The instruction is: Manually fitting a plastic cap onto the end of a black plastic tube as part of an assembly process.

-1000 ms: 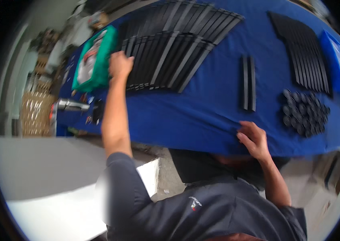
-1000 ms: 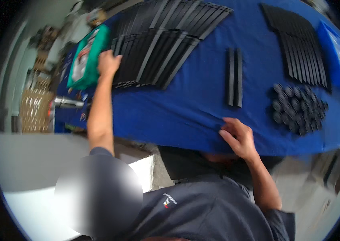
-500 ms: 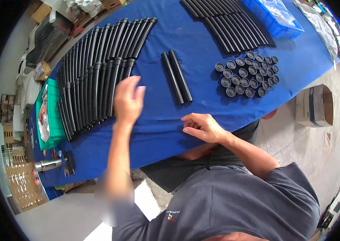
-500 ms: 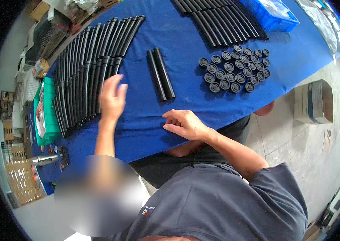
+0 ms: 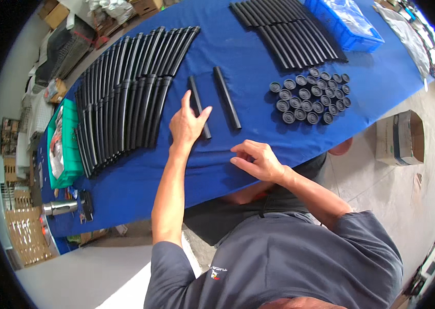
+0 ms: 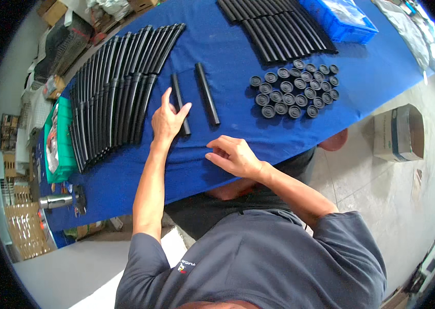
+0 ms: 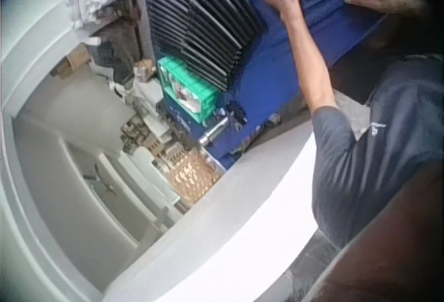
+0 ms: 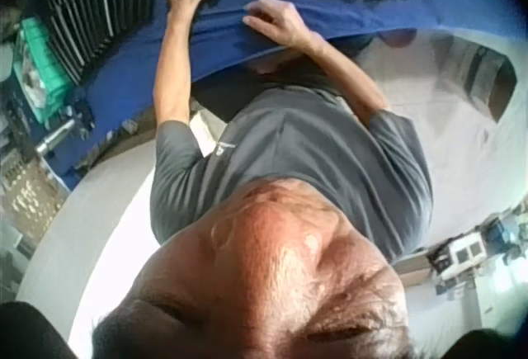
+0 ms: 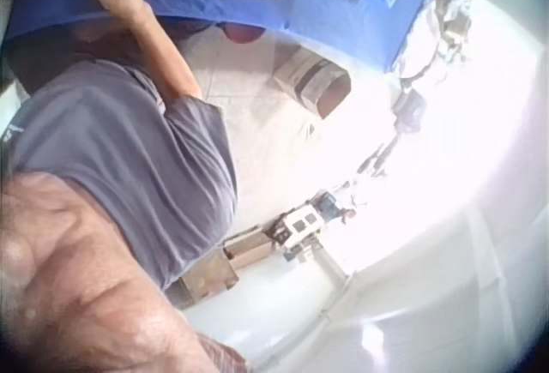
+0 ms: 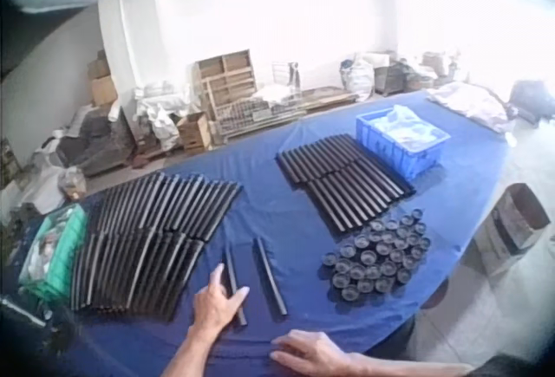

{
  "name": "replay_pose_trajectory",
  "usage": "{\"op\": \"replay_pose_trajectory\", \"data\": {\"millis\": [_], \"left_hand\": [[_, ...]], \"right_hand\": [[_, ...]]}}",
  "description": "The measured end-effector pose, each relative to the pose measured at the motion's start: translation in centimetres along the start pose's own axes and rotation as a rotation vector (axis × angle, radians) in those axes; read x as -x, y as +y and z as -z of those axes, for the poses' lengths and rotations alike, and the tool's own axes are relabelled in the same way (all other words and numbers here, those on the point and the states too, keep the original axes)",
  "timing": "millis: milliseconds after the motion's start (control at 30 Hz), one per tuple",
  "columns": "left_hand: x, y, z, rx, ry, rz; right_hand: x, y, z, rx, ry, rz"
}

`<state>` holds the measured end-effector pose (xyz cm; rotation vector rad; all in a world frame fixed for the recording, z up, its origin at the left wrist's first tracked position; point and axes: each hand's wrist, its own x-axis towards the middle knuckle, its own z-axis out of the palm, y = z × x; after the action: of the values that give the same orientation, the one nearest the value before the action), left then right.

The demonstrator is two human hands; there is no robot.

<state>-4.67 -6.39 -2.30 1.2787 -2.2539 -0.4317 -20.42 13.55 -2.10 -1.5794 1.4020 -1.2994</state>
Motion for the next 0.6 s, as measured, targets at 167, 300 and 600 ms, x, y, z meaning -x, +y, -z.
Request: {"op": "replay_pose_trajectory", "data": {"millis": [167, 300, 600], "left_hand": [[0.7, -2.4, -0.8, 0.005, 0.039, -0.005], [0.7, -1.9, -1.1, 0.038, 0.008, 0.045], [0.4, -1.8, -1.2, 0.053, 0.05, 0.004]], "right_hand": [[-5.9, -2.4, 5.6, 0.852, 0.246, 0.192], [-9.5, 0.4, 9.9, 1.335, 0.119, 0.005], [-10.7, 3.5, 10.2, 1.343, 0.047, -0.055]]}}
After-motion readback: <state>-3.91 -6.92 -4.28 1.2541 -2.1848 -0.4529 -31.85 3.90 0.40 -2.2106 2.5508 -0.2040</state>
